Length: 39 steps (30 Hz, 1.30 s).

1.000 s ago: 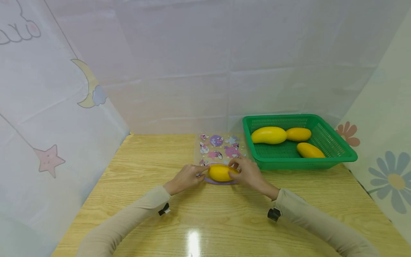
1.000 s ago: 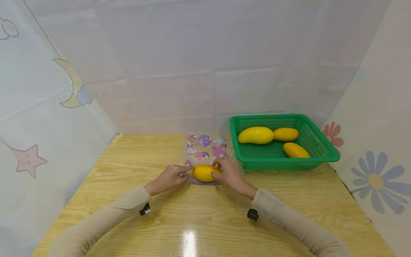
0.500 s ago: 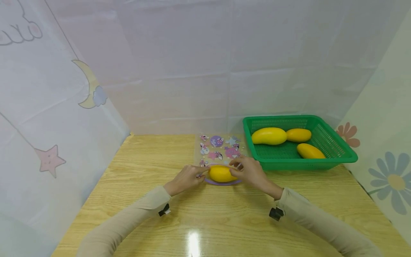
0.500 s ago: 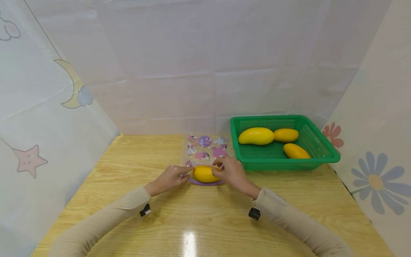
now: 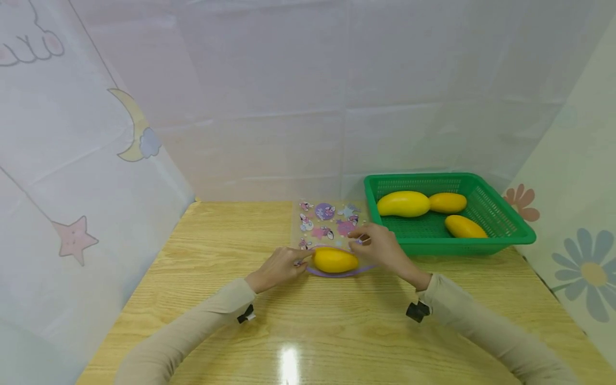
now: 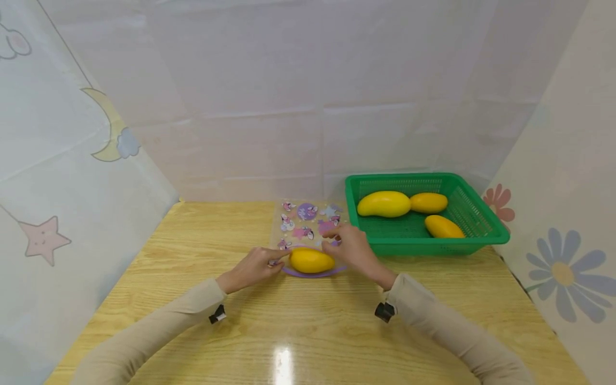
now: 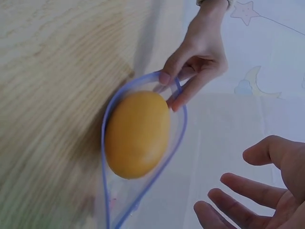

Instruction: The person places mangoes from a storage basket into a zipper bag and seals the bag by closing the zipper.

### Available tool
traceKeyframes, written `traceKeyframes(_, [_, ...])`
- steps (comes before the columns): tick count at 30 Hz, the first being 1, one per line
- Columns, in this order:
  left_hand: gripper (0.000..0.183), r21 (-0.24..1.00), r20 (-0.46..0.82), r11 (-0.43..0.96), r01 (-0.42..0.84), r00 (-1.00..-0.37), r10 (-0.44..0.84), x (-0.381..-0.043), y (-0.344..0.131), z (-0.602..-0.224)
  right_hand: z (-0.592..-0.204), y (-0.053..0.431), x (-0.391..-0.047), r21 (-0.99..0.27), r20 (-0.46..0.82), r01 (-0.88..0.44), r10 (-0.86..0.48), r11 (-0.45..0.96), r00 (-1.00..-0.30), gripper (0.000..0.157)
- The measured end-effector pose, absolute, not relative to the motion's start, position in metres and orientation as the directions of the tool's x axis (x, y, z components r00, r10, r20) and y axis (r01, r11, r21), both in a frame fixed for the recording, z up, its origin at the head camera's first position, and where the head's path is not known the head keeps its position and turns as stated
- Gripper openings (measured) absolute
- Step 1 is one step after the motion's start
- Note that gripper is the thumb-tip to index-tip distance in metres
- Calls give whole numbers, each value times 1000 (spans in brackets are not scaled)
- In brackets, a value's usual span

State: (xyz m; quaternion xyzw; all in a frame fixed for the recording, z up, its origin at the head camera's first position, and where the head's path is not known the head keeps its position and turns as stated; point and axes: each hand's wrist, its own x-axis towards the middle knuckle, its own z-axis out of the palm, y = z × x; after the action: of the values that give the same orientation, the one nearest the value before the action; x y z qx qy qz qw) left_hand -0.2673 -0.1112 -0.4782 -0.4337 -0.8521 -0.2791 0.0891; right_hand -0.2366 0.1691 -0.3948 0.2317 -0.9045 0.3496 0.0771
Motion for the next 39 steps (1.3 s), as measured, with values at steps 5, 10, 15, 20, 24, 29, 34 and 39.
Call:
traceKeyframes(5, [37, 376, 414, 468, 800, -597, 687, -267, -111, -478, -388, 175, -243, -605, 306, -466, -352, 645, -885, 20])
traceKeyframes(10, [35, 362, 429, 461, 810, -584, 689, -267, -112, -479, -383, 182, -246, -620, 291, -453, -348, 640, -891, 22])
traceKeyframes(15, [35, 364, 422, 462, 809, -586, 692, -268, -112, -480, -380, 184, -250, -637, 280, -431, -329, 640, -902, 23])
traceKeyframes(20, [35, 363, 422, 462, 809, -585, 693, -269, -112, -481, -376, 185, -254, -647, 261, -404, -311, 647, -914, 24])
traceKeyframes(24, [36, 361, 426, 461, 811, -583, 692, -269, -112, -481, -372, 186, -256, -630, 259, -399, -305, 666, -917, 24])
traceKeyframes(29, [35, 369, 415, 470, 802, -595, 689, -269, -112, -481, -368, 190, -260, -632, 241, -375, -288, 678, -927, 26])
traceKeyframes(34, [34, 372, 406, 478, 796, -602, 687, -269, -111, -481, -364, 195, -267, -645, 232, -366, -285, 671, -930, 28])
traceKeyframes(39, [34, 371, 396, 488, 790, -611, 686, -269, -111, -481, -360, 202, -273, -626, 232, -367, -285, 688, -930, 28])
